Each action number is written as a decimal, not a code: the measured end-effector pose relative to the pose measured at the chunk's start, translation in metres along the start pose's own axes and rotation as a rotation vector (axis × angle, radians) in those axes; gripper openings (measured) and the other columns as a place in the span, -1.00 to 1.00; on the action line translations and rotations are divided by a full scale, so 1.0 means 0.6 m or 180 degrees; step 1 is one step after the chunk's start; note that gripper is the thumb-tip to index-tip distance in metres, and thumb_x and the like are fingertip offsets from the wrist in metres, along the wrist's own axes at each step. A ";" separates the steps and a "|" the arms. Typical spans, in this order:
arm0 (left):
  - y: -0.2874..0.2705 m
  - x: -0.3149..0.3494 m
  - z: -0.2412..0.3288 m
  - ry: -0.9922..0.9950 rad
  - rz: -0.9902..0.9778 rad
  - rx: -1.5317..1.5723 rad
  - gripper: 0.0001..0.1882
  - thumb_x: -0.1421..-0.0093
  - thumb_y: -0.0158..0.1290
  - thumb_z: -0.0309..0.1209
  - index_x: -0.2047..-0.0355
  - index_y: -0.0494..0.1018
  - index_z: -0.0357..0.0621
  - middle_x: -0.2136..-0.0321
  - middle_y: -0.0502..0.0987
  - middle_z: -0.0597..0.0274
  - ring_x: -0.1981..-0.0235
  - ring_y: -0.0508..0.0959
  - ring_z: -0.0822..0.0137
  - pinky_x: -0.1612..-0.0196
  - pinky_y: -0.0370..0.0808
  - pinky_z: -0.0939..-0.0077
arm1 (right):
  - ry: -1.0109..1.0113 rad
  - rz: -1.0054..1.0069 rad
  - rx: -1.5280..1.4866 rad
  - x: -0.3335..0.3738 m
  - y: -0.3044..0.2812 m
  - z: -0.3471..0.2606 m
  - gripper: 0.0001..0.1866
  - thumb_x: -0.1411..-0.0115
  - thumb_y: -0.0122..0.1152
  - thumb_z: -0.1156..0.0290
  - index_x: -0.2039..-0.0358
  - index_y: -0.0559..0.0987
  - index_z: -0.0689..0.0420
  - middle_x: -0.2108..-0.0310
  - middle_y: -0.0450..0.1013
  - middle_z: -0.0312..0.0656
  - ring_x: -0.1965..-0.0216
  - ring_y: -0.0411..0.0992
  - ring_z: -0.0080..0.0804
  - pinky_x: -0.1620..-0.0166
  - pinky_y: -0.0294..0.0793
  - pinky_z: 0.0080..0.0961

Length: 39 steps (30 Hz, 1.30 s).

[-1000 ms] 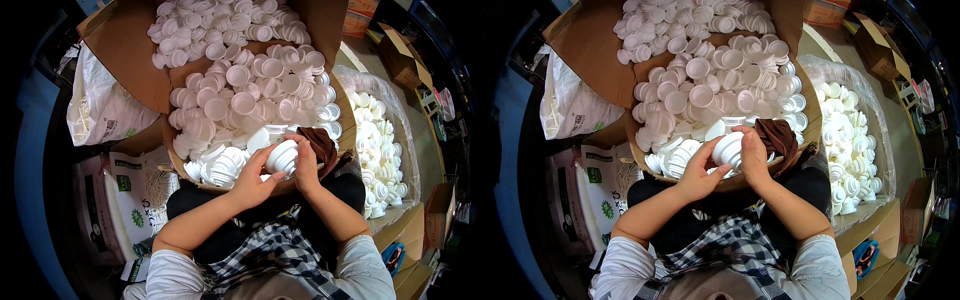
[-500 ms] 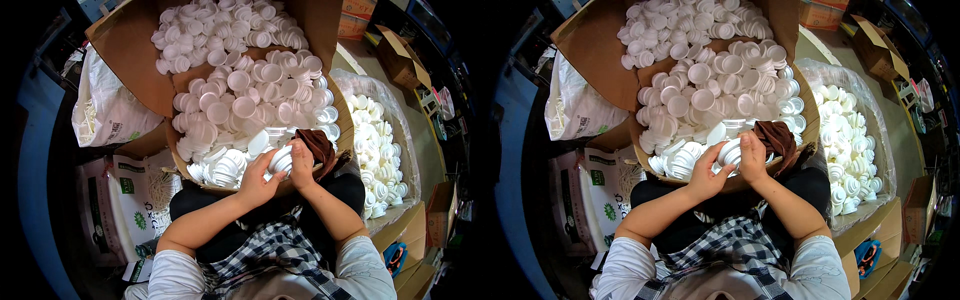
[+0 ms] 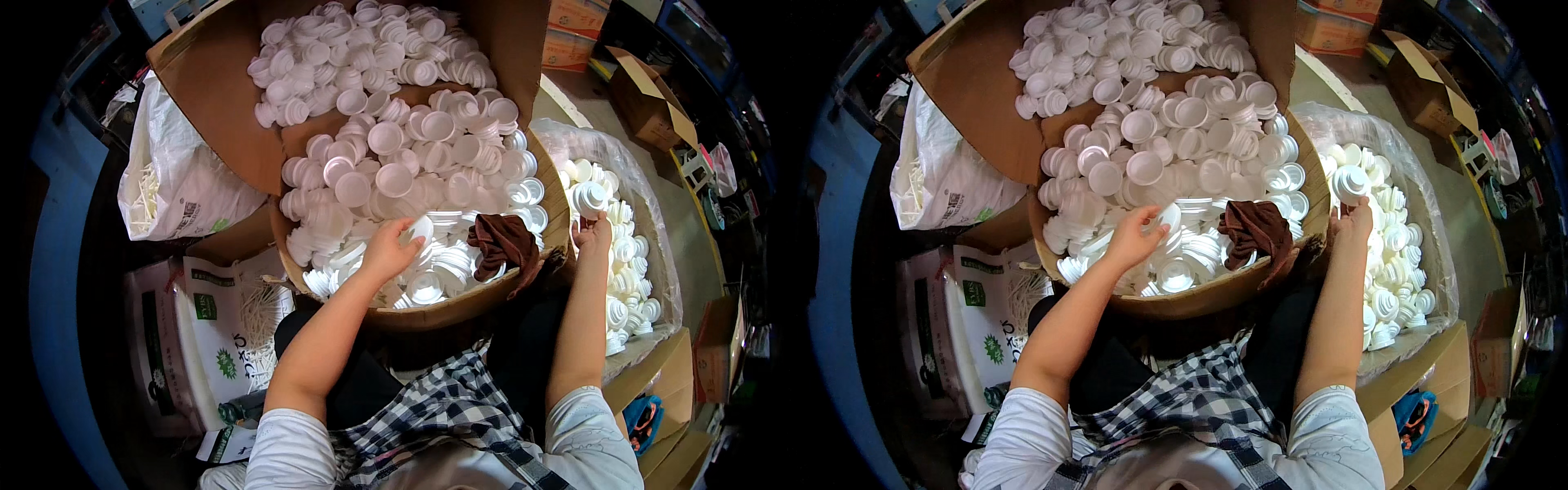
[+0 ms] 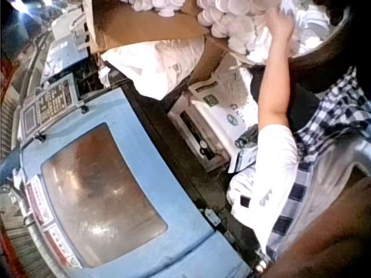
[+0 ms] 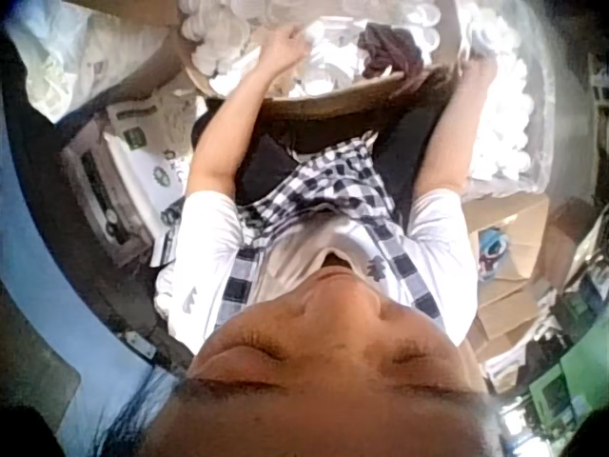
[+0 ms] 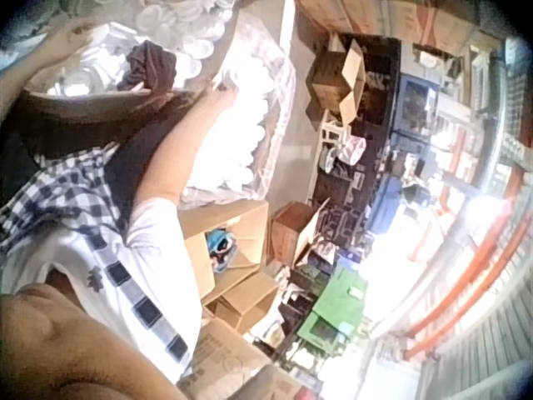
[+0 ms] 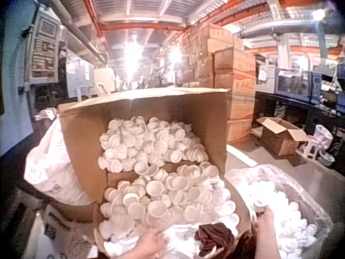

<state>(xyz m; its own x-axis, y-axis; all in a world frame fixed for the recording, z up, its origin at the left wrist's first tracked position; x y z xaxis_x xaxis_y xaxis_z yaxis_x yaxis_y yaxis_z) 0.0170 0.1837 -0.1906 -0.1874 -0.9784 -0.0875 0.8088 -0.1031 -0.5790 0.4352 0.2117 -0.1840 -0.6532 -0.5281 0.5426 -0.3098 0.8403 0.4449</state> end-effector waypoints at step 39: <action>-0.072 0.014 0.077 -0.1105 -0.0571 0.5216 -0.58 -0.24 -0.26 -0.26 -0.03 0.21 -0.23 0.03 0.35 0.01 0.04 0.41 0.07 0.06 0.44 0.11 | -0.2695 -0.3218 0.5423 0.049 0.129 0.202 -0.68 -0.05 0.08 0.27 0.26 0.51 0.22 0.39 0.47 0.06 0.33 0.45 -0.08 0.25 0.40 -0.33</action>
<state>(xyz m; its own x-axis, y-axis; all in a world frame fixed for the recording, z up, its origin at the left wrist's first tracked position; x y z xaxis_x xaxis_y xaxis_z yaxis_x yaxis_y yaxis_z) 0.0063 0.1717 -0.1288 -0.3923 -0.9019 0.1807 0.5209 -0.0558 0.8518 0.3085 0.2760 -0.2200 0.1680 -0.9857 0.0149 -0.4979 -0.0979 -0.8617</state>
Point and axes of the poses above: each hand's wrist, its own x-axis away from the middle knuckle, its own y-axis out of the palm, z = x × y, the point moved 1 cm from there along -x, towards the middle knuckle
